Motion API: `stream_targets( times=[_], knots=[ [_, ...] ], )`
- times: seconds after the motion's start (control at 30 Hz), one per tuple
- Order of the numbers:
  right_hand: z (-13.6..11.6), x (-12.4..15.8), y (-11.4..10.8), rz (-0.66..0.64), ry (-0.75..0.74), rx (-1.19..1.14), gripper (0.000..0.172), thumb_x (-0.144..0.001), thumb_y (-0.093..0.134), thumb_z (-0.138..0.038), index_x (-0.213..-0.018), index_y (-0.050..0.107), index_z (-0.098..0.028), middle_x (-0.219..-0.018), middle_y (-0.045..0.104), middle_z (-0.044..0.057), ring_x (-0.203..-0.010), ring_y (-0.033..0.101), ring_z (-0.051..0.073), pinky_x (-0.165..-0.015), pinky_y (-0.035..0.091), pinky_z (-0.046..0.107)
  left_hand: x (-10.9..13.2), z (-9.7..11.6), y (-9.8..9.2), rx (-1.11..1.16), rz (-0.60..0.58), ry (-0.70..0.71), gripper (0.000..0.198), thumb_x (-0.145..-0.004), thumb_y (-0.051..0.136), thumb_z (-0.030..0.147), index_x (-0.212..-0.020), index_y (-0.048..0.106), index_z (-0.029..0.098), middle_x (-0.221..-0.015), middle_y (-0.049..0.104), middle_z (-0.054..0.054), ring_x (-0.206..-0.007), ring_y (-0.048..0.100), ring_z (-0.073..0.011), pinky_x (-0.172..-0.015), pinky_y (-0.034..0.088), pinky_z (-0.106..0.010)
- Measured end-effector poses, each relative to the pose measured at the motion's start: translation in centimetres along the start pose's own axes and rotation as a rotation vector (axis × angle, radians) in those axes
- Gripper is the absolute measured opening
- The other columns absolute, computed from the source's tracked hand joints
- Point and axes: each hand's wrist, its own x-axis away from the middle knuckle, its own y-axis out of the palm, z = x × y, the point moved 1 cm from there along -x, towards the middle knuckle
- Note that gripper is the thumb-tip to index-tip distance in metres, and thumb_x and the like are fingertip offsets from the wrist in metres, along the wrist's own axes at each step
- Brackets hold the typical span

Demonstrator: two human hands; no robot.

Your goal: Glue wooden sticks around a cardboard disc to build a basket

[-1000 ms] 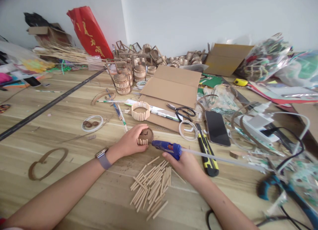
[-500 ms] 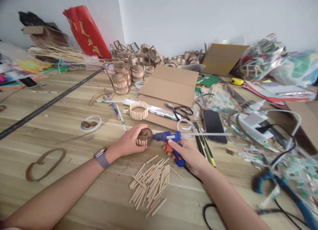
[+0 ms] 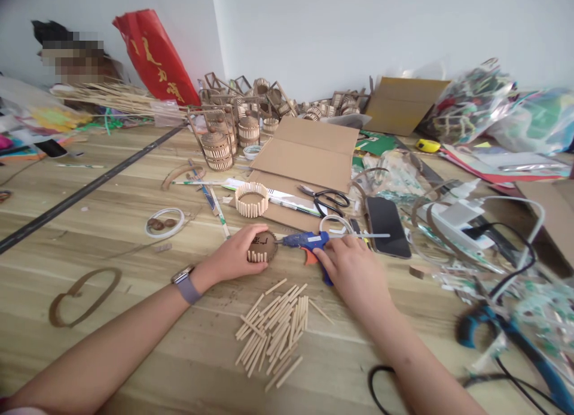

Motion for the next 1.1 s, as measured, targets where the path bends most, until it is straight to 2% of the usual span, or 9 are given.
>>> stream_targets(
  times=[0.1,0.2,0.27,0.33,0.47,0.57,0.7,0.87,1.1],
  knots=[
    [-1.8,-0.1,-0.4,0.059,-0.28,0.04,0.023,-0.094,0.048,-0.027,-0.083,0.065,-0.017,-0.078,0.067,0.01,-0.076,0.059,0.025,-0.071,0.045,0.036,0.0,0.1,0.0,0.009,0.004,0.006,0.07,-0.068,0.073,0.022,-0.129,0.04,0.02,-0.133,0.05,-0.015,-0.127,0.048,-0.0309,-0.109,0.039,-0.05],
    [-4.6,-0.1,-0.1,-0.161,-0.637,-0.085,0.022,-0.091,0.046,-0.009,-0.08,0.062,-0.019,-0.076,0.066,0.004,-0.073,0.058,0.018,-0.065,0.044,0.029,0.0,0.2,-0.1,0.024,0.005,0.0,0.069,-0.068,0.072,0.023,-0.129,0.041,0.018,-0.133,0.05,-0.016,-0.127,0.048,-0.0311,-0.109,0.039,-0.049],
    [-6.3,0.0,0.4,-0.235,-0.752,-0.055,0.021,-0.089,0.049,-0.007,-0.076,0.059,-0.019,-0.073,0.065,0.003,-0.071,0.058,0.018,-0.06,0.042,0.028,0.0,0.2,-0.1,0.034,0.003,-0.009,0.069,-0.069,0.072,0.023,-0.13,0.041,0.019,-0.134,0.05,-0.016,-0.127,0.047,-0.0311,-0.109,0.039,-0.048],
    [-7.6,0.0,1.0,-0.231,-0.793,0.012,0.017,-0.087,0.052,-0.006,-0.076,0.059,-0.018,-0.071,0.064,0.003,-0.069,0.057,0.018,-0.056,0.04,0.028,0.0,0.1,-0.1,0.043,0.0,-0.013,0.069,-0.068,0.073,0.024,-0.13,0.041,0.019,-0.133,0.05,-0.016,-0.127,0.047,-0.0308,-0.109,0.039,-0.048],
    [-8.2,-0.2,2.0,-0.204,-0.74,0.046,0.016,-0.085,0.05,-0.005,-0.081,0.059,-0.017,-0.071,0.063,0.005,-0.067,0.057,0.019,-0.053,0.038,0.027,0.1,-0.2,0.1,0.05,0.005,0.009,0.069,-0.069,0.074,0.026,-0.129,0.042,0.018,-0.132,0.051,-0.016,-0.126,0.048,-0.0301,-0.109,0.039,-0.046],
    [-7.2,-0.7,1.9,-0.226,-0.631,-0.098,0.018,-0.082,0.047,-0.003,-0.083,0.059,-0.016,-0.073,0.063,0.006,-0.067,0.057,0.018,-0.057,0.041,0.028,0.1,-0.3,0.1,0.047,0.013,0.032,0.068,-0.071,0.074,0.029,-0.129,0.041,0.018,-0.132,0.051,-0.016,-0.126,0.048,-0.0296,-0.108,0.039,-0.046],
    [-5.7,-1.8,0.7,-0.219,-0.37,-0.443,0.021,-0.083,0.045,-0.011,-0.097,0.06,-0.017,-0.078,0.063,0.005,-0.069,0.059,0.016,-0.061,0.045,0.027,0.0,0.0,0.0,0.04,0.009,0.006,0.068,-0.068,0.072,0.023,-0.129,0.041,0.019,-0.131,0.052,-0.015,-0.125,0.049,-0.03,-0.107,0.04,-0.047],
    [-5.3,-2.5,0.8,-0.287,-0.061,-0.664,0.011,-0.082,0.048,-0.023,-0.082,0.059,-0.021,-0.067,0.063,0.0,-0.057,0.055,0.014,-0.053,0.042,0.025,0.0,0.1,-0.1,0.05,0.007,0.004,0.069,-0.067,0.072,0.021,-0.129,0.041,0.021,-0.132,0.051,-0.013,-0.126,0.048,-0.0305,-0.107,0.039,-0.048],
    [-6.0,-2.4,2.3,-0.316,-0.029,-0.726,0.013,-0.079,0.049,-0.021,-0.079,0.062,-0.02,-0.068,0.067,0.001,-0.059,0.058,0.015,-0.055,0.043,0.025,-0.1,0.0,0.0,0.031,0.021,0.016,0.067,-0.066,0.073,0.022,-0.126,0.043,0.017,-0.129,0.053,-0.015,-0.122,0.051,-0.0302,-0.105,0.042,-0.045]
  ],
)
